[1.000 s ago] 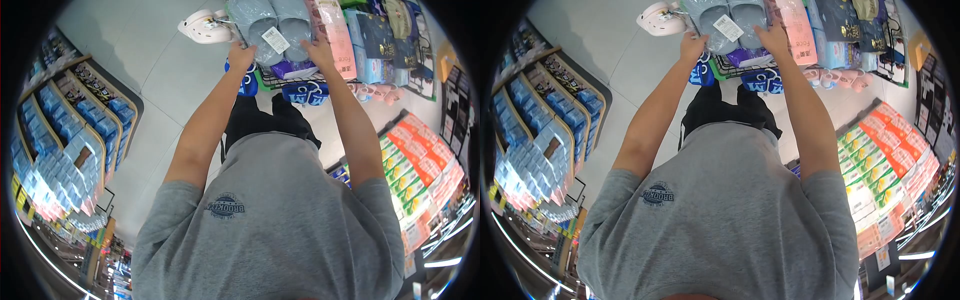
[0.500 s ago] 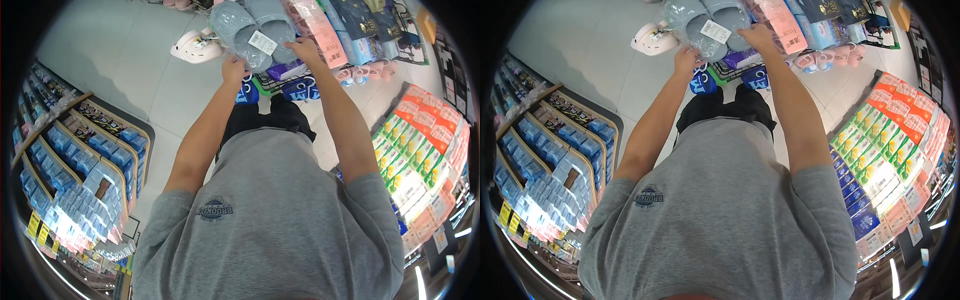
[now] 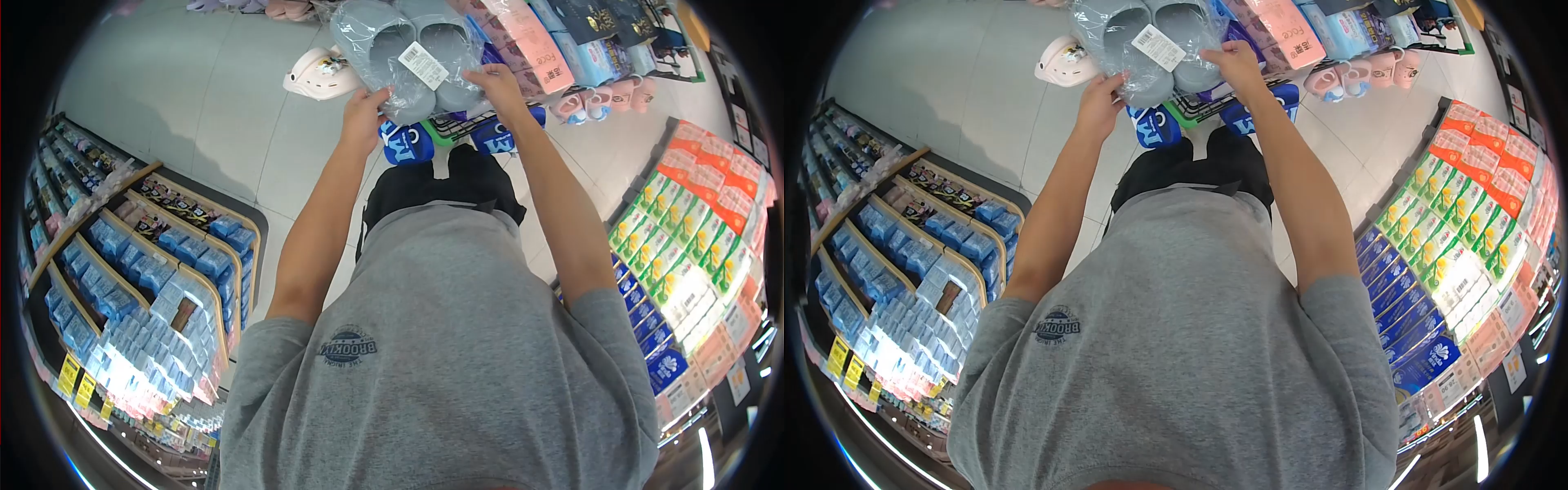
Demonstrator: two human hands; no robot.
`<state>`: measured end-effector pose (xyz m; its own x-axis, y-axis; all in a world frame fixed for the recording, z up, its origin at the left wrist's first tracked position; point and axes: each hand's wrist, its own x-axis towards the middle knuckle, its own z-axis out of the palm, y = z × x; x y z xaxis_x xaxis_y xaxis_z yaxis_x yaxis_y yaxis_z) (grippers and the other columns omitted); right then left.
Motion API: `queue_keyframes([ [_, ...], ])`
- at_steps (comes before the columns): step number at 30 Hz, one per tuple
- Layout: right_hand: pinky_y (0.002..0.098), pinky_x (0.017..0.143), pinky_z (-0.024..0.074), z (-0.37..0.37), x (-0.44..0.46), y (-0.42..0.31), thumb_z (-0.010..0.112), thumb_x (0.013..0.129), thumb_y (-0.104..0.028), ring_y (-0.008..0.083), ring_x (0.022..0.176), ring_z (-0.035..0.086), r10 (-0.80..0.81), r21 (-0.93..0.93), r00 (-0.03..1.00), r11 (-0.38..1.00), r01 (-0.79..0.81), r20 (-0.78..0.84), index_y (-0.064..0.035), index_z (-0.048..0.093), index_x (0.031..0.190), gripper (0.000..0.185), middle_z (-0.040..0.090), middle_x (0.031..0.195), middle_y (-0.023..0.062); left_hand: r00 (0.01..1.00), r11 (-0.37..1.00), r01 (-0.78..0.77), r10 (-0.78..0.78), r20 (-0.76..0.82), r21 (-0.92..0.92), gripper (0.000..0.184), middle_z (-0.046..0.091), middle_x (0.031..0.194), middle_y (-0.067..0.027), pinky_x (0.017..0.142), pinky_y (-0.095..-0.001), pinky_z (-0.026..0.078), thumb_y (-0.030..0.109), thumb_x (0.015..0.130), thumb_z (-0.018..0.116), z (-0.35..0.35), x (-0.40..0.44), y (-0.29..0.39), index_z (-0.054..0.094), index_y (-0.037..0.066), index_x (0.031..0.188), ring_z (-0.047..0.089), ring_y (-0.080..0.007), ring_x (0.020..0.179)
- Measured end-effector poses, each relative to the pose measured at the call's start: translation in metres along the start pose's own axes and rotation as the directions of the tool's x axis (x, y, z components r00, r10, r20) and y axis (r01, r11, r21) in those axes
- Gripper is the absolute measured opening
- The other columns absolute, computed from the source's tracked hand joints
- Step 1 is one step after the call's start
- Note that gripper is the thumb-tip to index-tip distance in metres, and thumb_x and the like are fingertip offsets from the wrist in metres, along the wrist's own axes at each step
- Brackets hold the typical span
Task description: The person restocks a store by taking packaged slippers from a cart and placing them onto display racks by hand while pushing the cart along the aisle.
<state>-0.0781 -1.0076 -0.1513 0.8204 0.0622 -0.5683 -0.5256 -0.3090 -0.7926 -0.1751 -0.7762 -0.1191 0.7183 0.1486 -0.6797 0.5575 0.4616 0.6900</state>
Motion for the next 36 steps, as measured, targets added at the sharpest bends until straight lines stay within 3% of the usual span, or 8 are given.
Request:
queue_keyframes([
  [2,0.0308,0.082,0.0441,-0.003,-0.015,-0.011,0.079,0.067,-0.029,0.0195,0.097,0.054,-0.064,0.067,0.998,0.996,0.064,-0.002,0.0063,0.047,0.114,0.067,0.056,0.106,0.0153,0.998,0.995,-0.056,0.057,0.008,-0.081,0.034,0.058,0.109,-0.0086,0.086,-0.0352,0.043,0.012,0.085,0.061,0.000,-0.008,0.006,0.049,0.003,0.115,0.054,-0.0189,0.101],
  [9,0.0295,0.081,0.0452,-0.018,-0.044,-0.065,0.079,0.068,-0.028,0.0199,0.095,0.056,-0.291,0.241,0.957,0.928,0.285,-0.009,0.0067,0.047,0.117,0.067,0.058,0.106,0.0152,0.968,0.954,-0.243,0.250,0.020,-0.175,0.038,0.058,0.108,-0.0097,0.085,-0.0355,0.045,0.001,0.080,0.058,0.017,-0.033,0.045,0.048,0.001,0.117,0.055,-0.0210,0.099],
  [12,0.0280,0.079,0.0461,-0.039,-0.043,-0.077,0.078,0.070,-0.026,0.0171,0.091,0.058,-0.456,0.205,0.881,0.857,0.473,-0.124,0.0074,0.048,0.118,0.065,0.060,0.102,0.0122,0.939,0.928,-0.313,0.335,0.083,-0.201,0.040,0.057,0.111,-0.0082,0.091,-0.0378,0.043,0.000,0.080,0.053,0.039,-0.046,0.072,0.046,0.002,0.120,0.055,-0.0207,0.103],
  [15,0.0267,0.077,0.0463,-0.079,-0.066,-0.093,0.076,0.073,-0.019,0.0139,0.089,0.058,-0.539,0.259,0.839,0.803,0.538,-0.072,0.0077,0.051,0.117,0.058,0.062,0.097,0.0088,0.912,0.904,-0.361,0.394,0.116,-0.230,0.045,0.057,0.112,-0.0088,0.092,-0.0376,0.043,-0.001,0.077,0.052,0.075,-0.060,0.087,0.045,0.002,0.122,0.056,-0.0210,0.101],
  [17,0.0245,0.074,0.0448,-0.111,-0.098,-0.102,0.075,0.074,-0.013,0.0106,0.083,0.056,-0.452,0.383,0.887,0.806,0.452,-0.096,0.0067,0.055,0.113,0.049,0.061,0.091,0.0053,0.894,0.896,-0.371,0.416,0.165,-0.246,0.046,0.058,0.111,-0.0105,0.091,-0.0354,0.044,-0.004,0.076,0.051,0.106,-0.067,0.085,0.045,0.000,0.121,0.056,-0.0207,0.100],
  [22,0.0247,0.072,0.0437,-0.228,-0.133,-0.054,0.074,0.073,-0.010,0.0100,0.080,0.055,-0.455,0.374,0.874,0.790,0.486,-0.173,0.0048,0.056,0.110,0.044,0.061,0.091,0.0046,0.838,0.887,-0.411,0.459,0.295,-0.210,0.048,0.059,0.108,-0.0112,0.087,-0.0318,0.046,-0.007,0.074,0.051,0.208,-0.084,0.046,0.047,-0.003,0.121,0.059,-0.0194,0.097],
  [30,0.0260,0.074,0.0443,-0.446,-0.191,0.038,0.071,0.072,-0.005,0.0109,0.081,0.057,-0.282,0.521,0.906,0.746,0.414,-0.317,0.0019,0.057,0.102,0.034,0.062,0.092,0.0053,0.842,0.955,-0.292,0.285,0.459,-0.057,0.045,0.061,0.102,-0.0104,0.080,-0.0291,0.049,-0.007,0.070,0.054,0.420,-0.102,-0.066,0.051,-0.003,0.115,0.061,-0.0176,0.091],
  [36,0.0279,0.079,0.0458,-0.556,-0.206,0.060,0.070,0.073,-0.005,0.0135,0.085,0.059,-0.288,0.555,0.866,0.675,0.486,-0.408,0.0048,0.053,0.107,0.039,0.062,0.094,0.0094,0.790,0.952,-0.307,0.261,0.555,-0.010,0.041,0.063,0.096,-0.0106,0.076,-0.0276,0.049,-0.005,0.070,0.055,0.538,-0.120,-0.076,0.053,-0.004,0.111,0.062,-0.0160,0.084],
])
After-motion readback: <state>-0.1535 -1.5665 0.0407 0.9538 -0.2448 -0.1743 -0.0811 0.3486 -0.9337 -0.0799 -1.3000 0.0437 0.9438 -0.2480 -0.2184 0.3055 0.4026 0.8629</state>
